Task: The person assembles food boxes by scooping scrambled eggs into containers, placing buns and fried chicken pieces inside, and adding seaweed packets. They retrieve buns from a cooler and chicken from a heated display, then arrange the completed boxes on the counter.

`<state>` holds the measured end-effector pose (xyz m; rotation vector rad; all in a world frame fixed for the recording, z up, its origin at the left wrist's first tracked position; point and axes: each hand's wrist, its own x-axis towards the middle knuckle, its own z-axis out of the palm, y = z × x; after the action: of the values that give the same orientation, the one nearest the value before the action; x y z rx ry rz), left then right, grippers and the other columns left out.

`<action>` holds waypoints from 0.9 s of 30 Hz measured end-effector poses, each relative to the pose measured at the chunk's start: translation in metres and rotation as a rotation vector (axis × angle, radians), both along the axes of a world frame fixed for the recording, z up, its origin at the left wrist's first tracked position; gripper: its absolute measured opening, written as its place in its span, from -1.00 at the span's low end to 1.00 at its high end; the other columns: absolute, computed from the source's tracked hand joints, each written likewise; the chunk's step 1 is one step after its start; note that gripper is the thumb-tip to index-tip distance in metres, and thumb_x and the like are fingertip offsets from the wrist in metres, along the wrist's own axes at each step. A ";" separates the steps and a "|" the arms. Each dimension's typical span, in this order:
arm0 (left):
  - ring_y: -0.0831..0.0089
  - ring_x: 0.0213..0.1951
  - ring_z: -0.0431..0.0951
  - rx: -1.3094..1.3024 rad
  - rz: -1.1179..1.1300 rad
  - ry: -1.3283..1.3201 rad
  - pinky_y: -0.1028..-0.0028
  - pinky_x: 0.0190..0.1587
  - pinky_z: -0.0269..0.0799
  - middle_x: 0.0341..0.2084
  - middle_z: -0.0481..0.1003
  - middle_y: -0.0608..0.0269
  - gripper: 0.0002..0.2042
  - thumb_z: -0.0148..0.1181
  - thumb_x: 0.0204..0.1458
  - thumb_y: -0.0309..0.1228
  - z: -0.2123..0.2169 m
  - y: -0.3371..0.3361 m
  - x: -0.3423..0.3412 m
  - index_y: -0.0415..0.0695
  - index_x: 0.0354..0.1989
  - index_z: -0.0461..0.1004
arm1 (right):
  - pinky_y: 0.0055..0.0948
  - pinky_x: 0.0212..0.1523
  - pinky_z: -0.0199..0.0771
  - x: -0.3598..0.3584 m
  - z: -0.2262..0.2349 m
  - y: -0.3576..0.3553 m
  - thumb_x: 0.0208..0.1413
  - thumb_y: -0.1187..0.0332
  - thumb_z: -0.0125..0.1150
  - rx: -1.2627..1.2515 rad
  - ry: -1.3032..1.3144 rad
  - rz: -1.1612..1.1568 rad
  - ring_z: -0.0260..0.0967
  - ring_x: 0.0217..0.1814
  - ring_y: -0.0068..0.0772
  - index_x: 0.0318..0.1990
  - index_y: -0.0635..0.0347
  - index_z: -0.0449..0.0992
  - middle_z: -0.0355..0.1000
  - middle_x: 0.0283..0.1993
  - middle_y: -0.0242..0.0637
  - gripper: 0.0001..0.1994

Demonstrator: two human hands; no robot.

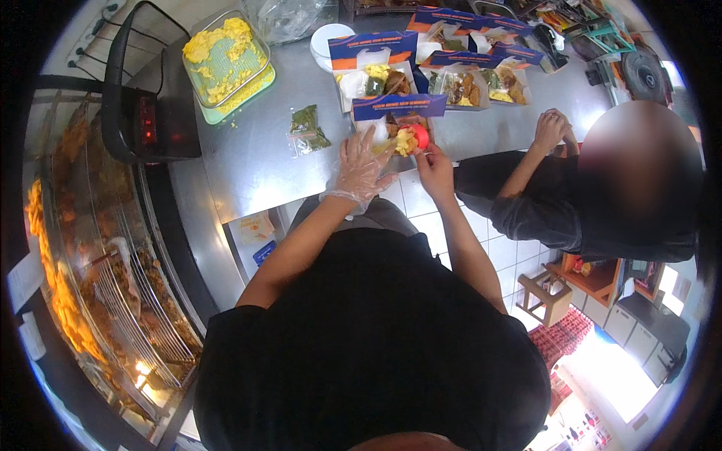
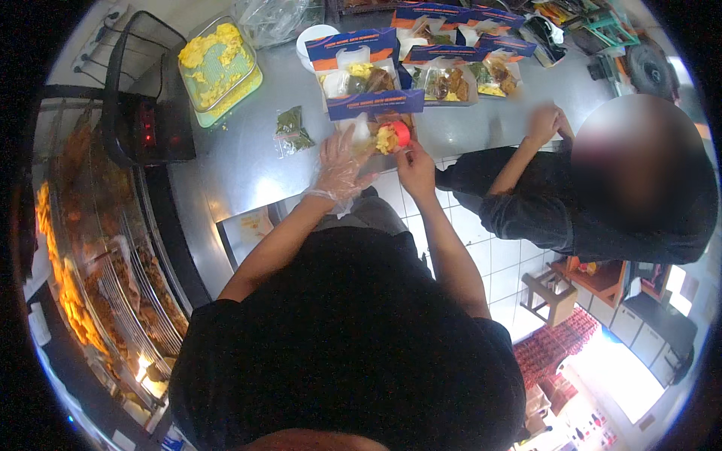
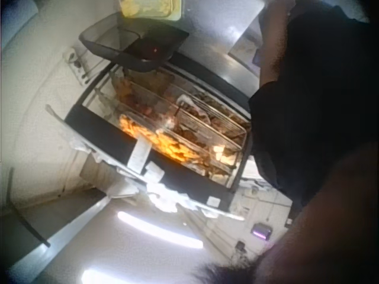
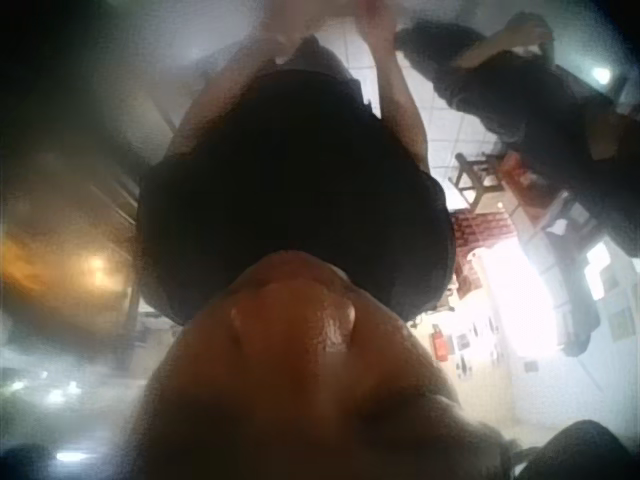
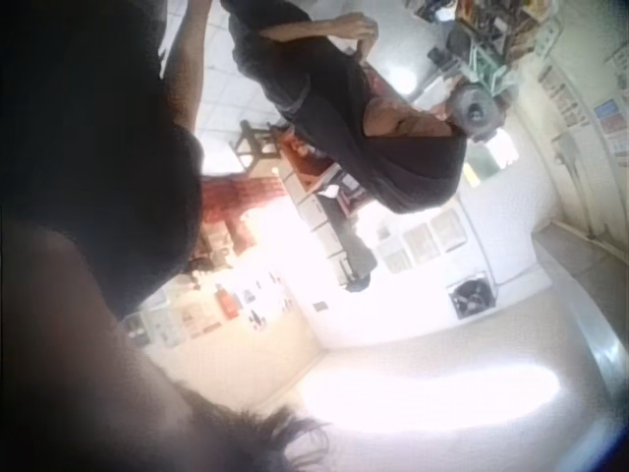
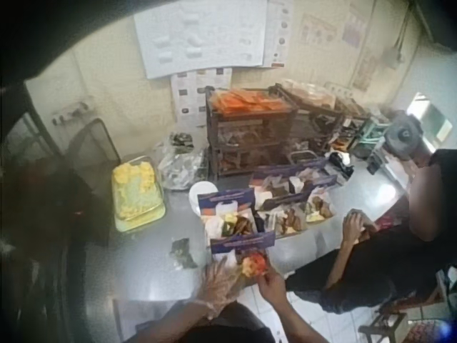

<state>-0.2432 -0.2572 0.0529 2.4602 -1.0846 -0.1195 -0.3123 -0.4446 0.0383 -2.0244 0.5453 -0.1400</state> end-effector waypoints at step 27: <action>0.17 -0.14 0.46 -0.519 0.285 0.298 0.31 -0.06 0.37 -0.23 0.46 0.12 -0.87 0.20 -0.03 -0.45 0.019 0.163 0.055 -0.15 -0.29 0.53 | -0.71 -0.76 -0.12 0.035 0.074 0.093 0.16 0.16 0.11 1.128 0.457 -0.021 -0.01 -0.72 -0.75 -0.27 0.13 0.37 0.23 -0.59 -0.47 -0.77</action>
<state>-0.1881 -0.0944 0.0720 2.0162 -0.5444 -0.0966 -0.2773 -0.3519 0.1124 -0.9273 0.7082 0.5276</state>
